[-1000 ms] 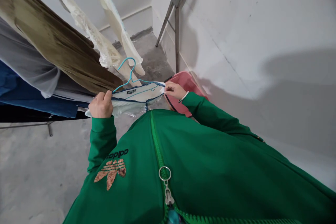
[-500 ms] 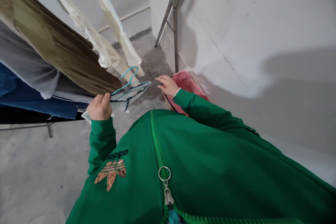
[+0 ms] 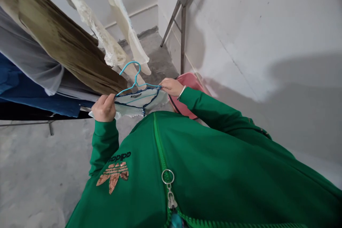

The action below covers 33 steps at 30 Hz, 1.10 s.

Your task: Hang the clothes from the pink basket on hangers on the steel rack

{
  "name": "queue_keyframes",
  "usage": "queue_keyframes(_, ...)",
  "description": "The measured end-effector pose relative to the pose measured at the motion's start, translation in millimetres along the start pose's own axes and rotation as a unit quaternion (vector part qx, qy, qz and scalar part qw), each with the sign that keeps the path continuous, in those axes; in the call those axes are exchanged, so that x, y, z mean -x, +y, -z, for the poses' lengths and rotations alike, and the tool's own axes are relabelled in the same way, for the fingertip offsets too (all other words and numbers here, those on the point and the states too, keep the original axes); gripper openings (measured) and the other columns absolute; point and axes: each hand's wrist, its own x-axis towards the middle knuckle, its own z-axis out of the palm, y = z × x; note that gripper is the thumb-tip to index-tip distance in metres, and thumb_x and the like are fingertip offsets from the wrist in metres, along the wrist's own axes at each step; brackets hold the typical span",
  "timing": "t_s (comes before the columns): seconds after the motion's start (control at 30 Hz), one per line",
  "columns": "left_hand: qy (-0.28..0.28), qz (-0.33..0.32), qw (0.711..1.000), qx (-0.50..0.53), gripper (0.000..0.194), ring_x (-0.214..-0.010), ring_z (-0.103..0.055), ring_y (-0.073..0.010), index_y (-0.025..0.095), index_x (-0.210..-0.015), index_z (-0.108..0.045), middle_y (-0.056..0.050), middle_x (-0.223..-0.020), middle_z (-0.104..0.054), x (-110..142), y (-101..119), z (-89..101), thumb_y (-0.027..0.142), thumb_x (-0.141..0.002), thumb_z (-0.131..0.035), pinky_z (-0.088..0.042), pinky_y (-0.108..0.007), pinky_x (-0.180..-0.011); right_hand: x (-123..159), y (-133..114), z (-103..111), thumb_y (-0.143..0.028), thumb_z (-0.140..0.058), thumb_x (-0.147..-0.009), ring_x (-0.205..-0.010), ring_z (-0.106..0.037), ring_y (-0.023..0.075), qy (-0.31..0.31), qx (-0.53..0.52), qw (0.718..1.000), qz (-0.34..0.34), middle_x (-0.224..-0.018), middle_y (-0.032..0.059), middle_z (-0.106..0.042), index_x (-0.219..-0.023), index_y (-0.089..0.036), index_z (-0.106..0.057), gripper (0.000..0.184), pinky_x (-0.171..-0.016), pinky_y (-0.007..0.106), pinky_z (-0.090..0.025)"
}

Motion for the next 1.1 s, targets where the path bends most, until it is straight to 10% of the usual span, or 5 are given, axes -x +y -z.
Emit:
queue_keyframes(0.2, -0.012, 0.009, 1.000, 0.016, 0.031, -0.075, -0.057, -0.0186, 0.019, -0.100, -0.069, -0.009, -0.081, -0.061, -5, -1, -0.7, 0.037, -0.091, -0.046, -0.040, -0.028, -0.068, 4, -22, 8, -0.038, -0.033, -0.097, -0.085, -0.060, 0.0193, 0.051, 0.013, 0.996, -0.067, -0.091, 0.0090, -0.067, -0.096, -0.017, -0.065, 0.038, -0.075, 0.029, -0.044)
queue_keyframes(0.5, -0.185, 0.014, 0.969, 0.164, 0.027, -0.075, -0.057, -0.0165, 0.016, -0.097, -0.068, -0.007, -0.084, -0.064, -7, -40, -11.4, 0.037, -0.082, -0.060, -0.045, -0.026, -0.070, 19, -25, 47, -0.050, -0.023, -0.099, -0.074, -0.061, 0.0197, 0.187, 0.077, 0.977, -0.067, -0.079, 0.0080, -0.066, -0.087, -0.018, -0.066, 0.055, -0.064, 0.031, -0.041)
queue_keyframes(0.9, -0.002, -0.010, 0.970, 0.241, 0.017, -0.072, -0.057, -0.0141, 0.016, -0.079, -0.067, -0.004, -0.076, -0.061, -24, -10, -40.6, 0.030, -0.085, -0.058, -0.047, -0.025, -0.067, 21, -45, 69, -0.044, -0.026, -0.099, -0.073, -0.061, 0.0202, 0.204, 0.157, 0.965, -0.042, -0.076, 0.0094, -0.067, -0.086, -0.016, -0.066, 0.050, -0.065, 0.031, -0.042)
queue_keyframes(1.1, 0.046, -0.020, 0.959, 0.278, 0.021, -0.065, -0.054, -0.0119, 0.016, -0.080, -0.069, -0.002, -0.071, -0.057, -30, -1, -35.3, 0.032, -0.086, -0.057, -0.044, -0.023, -0.060, 23, -34, 80, -0.040, -0.037, -0.096, -0.076, -0.061, 0.0183, 0.093, 0.067, 0.992, -0.045, -0.081, 0.0082, -0.067, -0.090, -0.016, -0.067, 0.039, -0.066, 0.029, -0.044)
